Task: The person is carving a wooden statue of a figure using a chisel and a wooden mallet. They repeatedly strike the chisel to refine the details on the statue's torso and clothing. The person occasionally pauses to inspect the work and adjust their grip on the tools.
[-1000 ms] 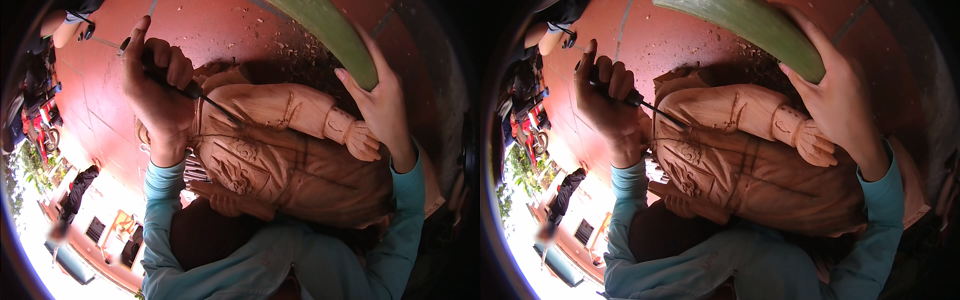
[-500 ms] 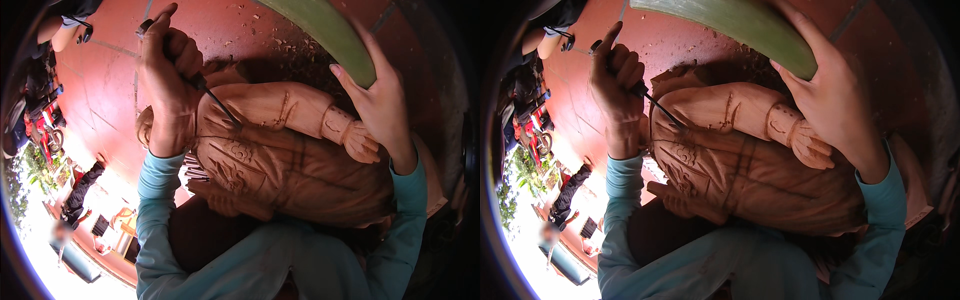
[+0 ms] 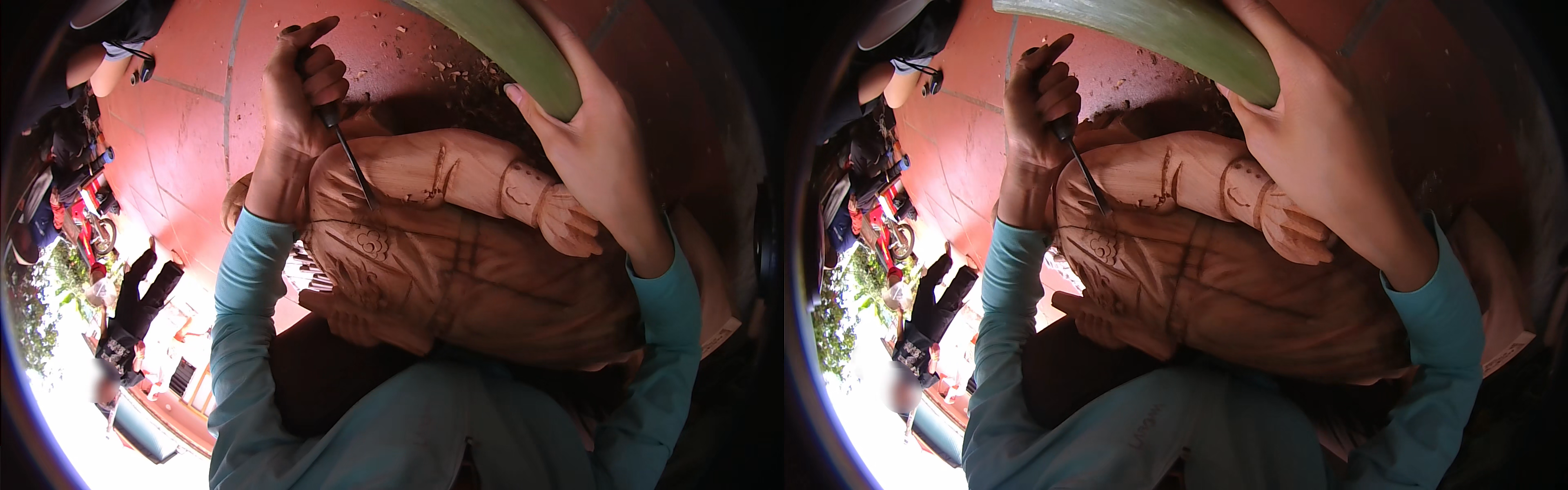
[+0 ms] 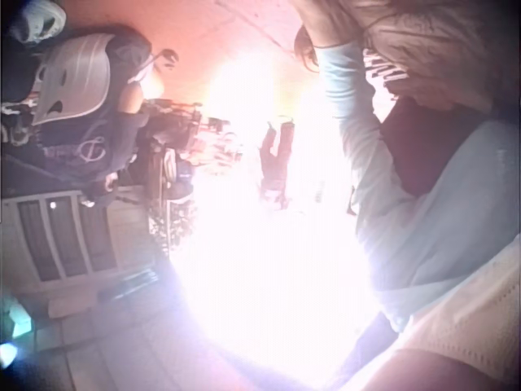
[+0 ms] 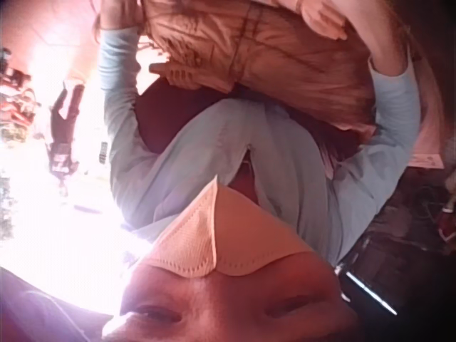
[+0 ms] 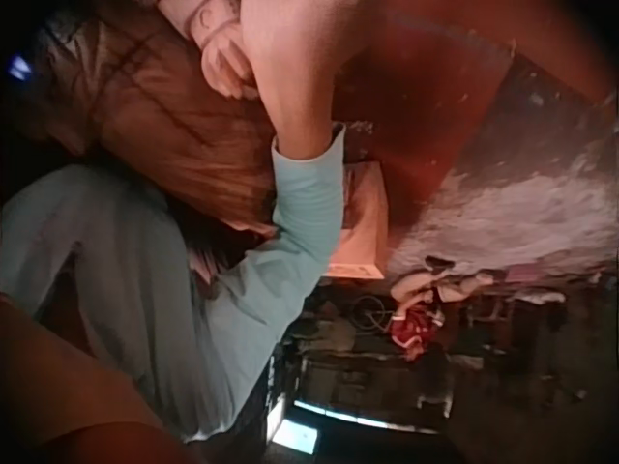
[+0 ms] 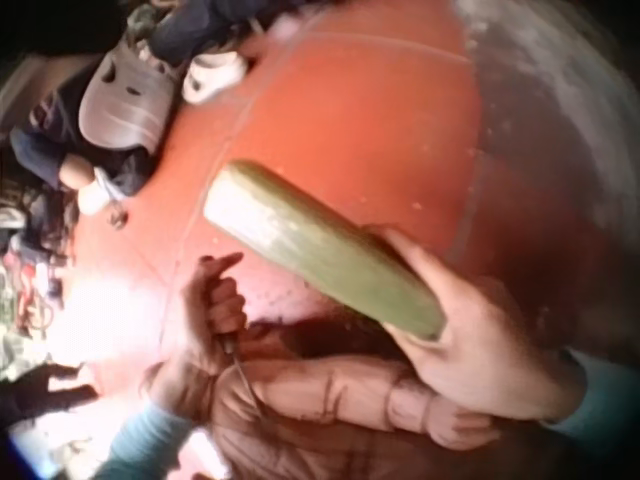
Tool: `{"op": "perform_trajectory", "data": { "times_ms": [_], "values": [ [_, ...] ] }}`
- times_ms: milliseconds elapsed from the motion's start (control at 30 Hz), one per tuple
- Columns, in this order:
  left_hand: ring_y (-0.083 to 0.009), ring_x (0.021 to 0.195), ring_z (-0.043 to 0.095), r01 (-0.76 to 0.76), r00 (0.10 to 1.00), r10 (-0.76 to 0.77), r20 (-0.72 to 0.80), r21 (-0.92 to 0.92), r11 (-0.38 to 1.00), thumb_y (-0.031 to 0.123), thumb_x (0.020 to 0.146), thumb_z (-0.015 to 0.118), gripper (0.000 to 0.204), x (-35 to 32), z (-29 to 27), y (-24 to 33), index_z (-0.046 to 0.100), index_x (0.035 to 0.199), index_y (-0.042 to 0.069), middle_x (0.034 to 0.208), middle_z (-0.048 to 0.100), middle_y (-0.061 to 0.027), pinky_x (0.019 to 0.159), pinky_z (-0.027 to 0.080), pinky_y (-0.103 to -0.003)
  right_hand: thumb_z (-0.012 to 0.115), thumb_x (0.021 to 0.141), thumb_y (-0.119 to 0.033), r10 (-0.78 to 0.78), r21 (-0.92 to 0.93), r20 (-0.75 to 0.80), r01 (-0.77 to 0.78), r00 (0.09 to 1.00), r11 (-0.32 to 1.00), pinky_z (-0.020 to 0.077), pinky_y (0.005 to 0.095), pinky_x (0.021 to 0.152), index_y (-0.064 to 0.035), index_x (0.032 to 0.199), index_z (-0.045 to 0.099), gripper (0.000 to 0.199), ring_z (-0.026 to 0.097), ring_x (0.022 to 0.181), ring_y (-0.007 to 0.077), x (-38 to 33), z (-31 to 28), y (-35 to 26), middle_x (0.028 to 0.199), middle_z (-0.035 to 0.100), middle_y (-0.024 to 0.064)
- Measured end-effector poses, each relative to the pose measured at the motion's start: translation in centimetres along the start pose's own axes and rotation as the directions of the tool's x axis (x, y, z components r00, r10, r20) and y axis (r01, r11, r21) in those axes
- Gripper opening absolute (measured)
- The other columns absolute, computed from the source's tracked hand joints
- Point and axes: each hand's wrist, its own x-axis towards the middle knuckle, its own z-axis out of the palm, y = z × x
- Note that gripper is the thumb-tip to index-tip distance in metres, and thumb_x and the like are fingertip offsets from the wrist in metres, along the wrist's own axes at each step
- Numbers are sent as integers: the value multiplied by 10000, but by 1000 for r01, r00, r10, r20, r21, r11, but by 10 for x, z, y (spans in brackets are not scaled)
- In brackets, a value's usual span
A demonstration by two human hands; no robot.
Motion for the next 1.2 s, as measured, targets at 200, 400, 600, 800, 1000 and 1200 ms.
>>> {"op": "perform_trajectory", "data": {
  "times_ms": [200, 400, 600, 800, 1000, 1200],
  "values": [
    [-32, 393, 210, 78, 996, -79, -48, -8, 997, 162, 938, 380, 309, 7, 2, -6, 474, 1116, -72, 537, 216, 58, 306, 214, -163, 586, 813, -46, -101, -22, -54, 100, 993, 995, 500, 359, 720, -56, 1261, 440, 472, 617, 899, 344, -2, 3, 3, 975, 598, 223],
    [-36, 398, 215, 73, 995, -67, 79, -71, 995, 175, 936, 381, 329, 3, -7, -2, 460, 1136, -74, 534, 215, 55, 308, 208, -167, 586, 812, -43, -82, 37, -61, 84, 995, 996, 500, 356, 709, -59, 1260, 444, 470, 623, 877, 344, -1, 5, 4, 962, 601, 219],
    [-40, 405, 221, 111, 994, -111, 8, -56, 992, 174, 934, 386, 312, 4, 5, -5, 477, 1105, -70, 531, 211, 49, 317, 213, -168, 606, 799, -41, -45, 6, -28, 45, 999, 999, 499, 346, 718, -37, 1266, 434, 498, 627, 890, 332, -4, 1, 3, 960, 600, 229],
    [-54, 406, 226, 34, 998, -28, 56, -101, 994, 167, 924, 395, 293, 7, -13, 9, 509, 1067, -62, 525, 206, 46, 327, 221, -180, 614, 791, -43, -68, -17, -72, 67, 995, 998, 497, 338, 740, -17, 1271, 422, 518, 622, 925, 325, -6, 2, 6, 974, 596, 242],
    [-49, 406, 223, 54, 998, -54, -15, -20, 998, 179, 924, 394, 315, 3, -1, 3, 498, 1095, -64, 528, 216, 45, 327, 209, -183, 612, 791, -45, -78, -39, -31, 76, 996, 996, 495, 342, 745, -11, 1275, 409, 526, 617, 935, 327, -6, -1, 7, 982, 593, 247],
    [-36, 402, 238, 198, 980, -196, 39, -43, 979, 185, 923, 399, 311, 14, 2, -11, 496, 1109, -45, 542, 253, 48, 312, 214, -158, 610, 795, -47, 31, -2, 33, -31, 999, 1000, 494, 344, 745, 6, 1280, 393, 534, 616, 941, 326, -6, 0, 6, 987, 589, 259]
  ]
}}
